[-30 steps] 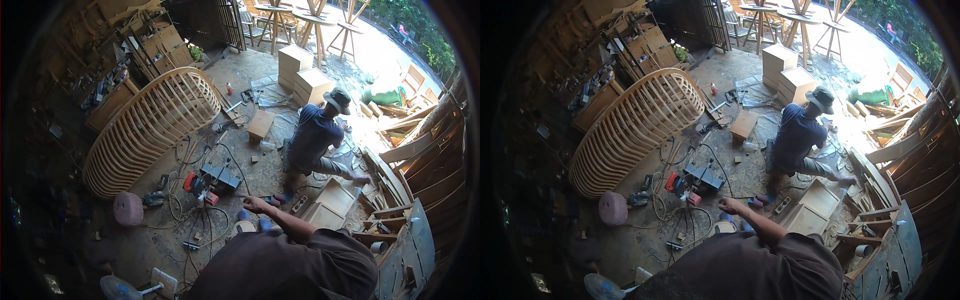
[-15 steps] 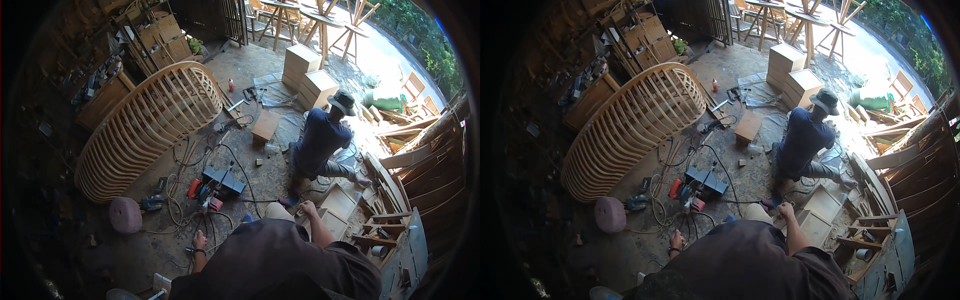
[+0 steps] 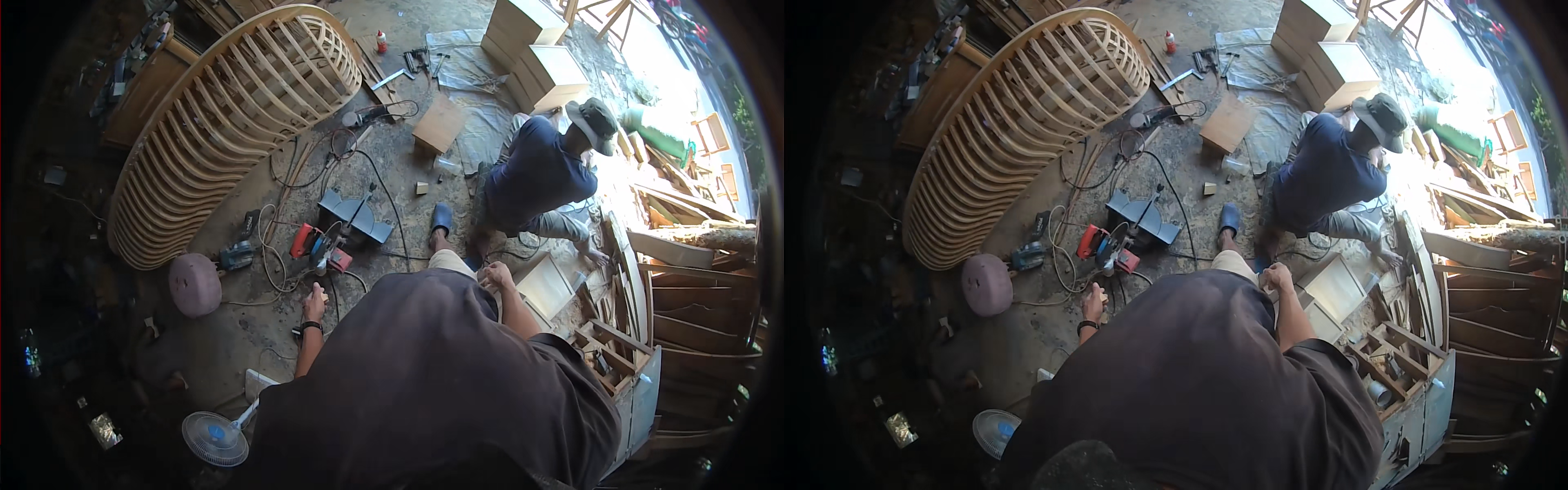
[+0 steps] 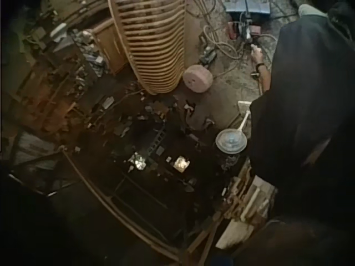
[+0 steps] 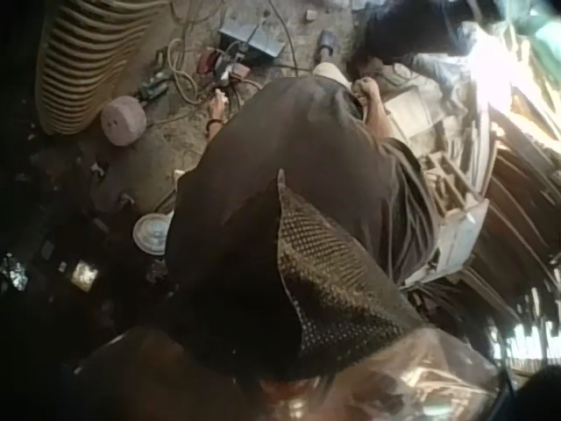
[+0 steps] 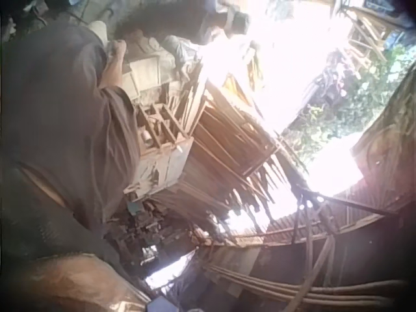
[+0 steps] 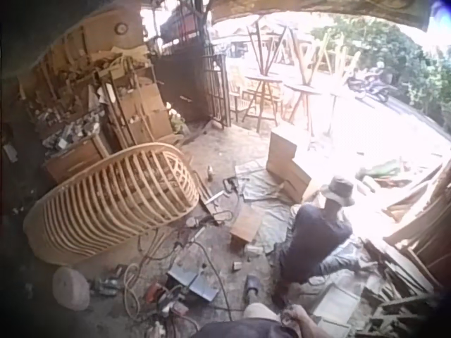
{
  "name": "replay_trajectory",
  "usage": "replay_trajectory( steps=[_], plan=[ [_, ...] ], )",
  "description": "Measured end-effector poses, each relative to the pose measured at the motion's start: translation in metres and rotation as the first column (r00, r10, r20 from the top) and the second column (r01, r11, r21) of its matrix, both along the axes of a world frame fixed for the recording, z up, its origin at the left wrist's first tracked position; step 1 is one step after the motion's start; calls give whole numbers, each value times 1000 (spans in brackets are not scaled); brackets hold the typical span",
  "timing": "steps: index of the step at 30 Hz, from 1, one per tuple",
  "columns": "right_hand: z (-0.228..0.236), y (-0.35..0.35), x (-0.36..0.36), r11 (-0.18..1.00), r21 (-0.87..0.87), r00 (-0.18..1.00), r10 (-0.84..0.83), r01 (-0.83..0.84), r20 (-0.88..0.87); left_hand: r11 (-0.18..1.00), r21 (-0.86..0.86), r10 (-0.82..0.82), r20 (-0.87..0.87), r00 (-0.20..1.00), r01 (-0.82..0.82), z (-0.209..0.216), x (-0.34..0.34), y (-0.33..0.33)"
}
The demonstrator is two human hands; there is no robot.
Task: The person uses a handheld angle grinder to sand small wooden blocks and then places them into a curved wooden slatted frame to check the fit.
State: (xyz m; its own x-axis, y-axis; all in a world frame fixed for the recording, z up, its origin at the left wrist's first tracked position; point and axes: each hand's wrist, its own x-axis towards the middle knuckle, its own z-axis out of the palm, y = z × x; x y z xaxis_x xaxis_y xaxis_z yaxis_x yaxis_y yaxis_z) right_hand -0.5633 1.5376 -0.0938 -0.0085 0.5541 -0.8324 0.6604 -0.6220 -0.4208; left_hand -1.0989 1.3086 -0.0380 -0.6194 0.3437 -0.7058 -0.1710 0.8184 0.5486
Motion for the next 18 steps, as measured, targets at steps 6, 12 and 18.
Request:
replay_trajectory(
  steps=[6, 12, 18],
  plan=[
    [-17, 130, 10, 984, 65, 980, -159, 167, -122, 971, 87, -220, -51, 974, 224, -15, 35, 73],
    [-21, 285, 19, 929, 316, 982, 175, -191, 77, 952, 305, -20, 91, 996, -8, 25, 74, 254],
    [16, 387, -69, 956, 291, 970, 33, 40, -240, 923, 372, 94, 24, 995, -96, 19, 33, 333]
  ],
)
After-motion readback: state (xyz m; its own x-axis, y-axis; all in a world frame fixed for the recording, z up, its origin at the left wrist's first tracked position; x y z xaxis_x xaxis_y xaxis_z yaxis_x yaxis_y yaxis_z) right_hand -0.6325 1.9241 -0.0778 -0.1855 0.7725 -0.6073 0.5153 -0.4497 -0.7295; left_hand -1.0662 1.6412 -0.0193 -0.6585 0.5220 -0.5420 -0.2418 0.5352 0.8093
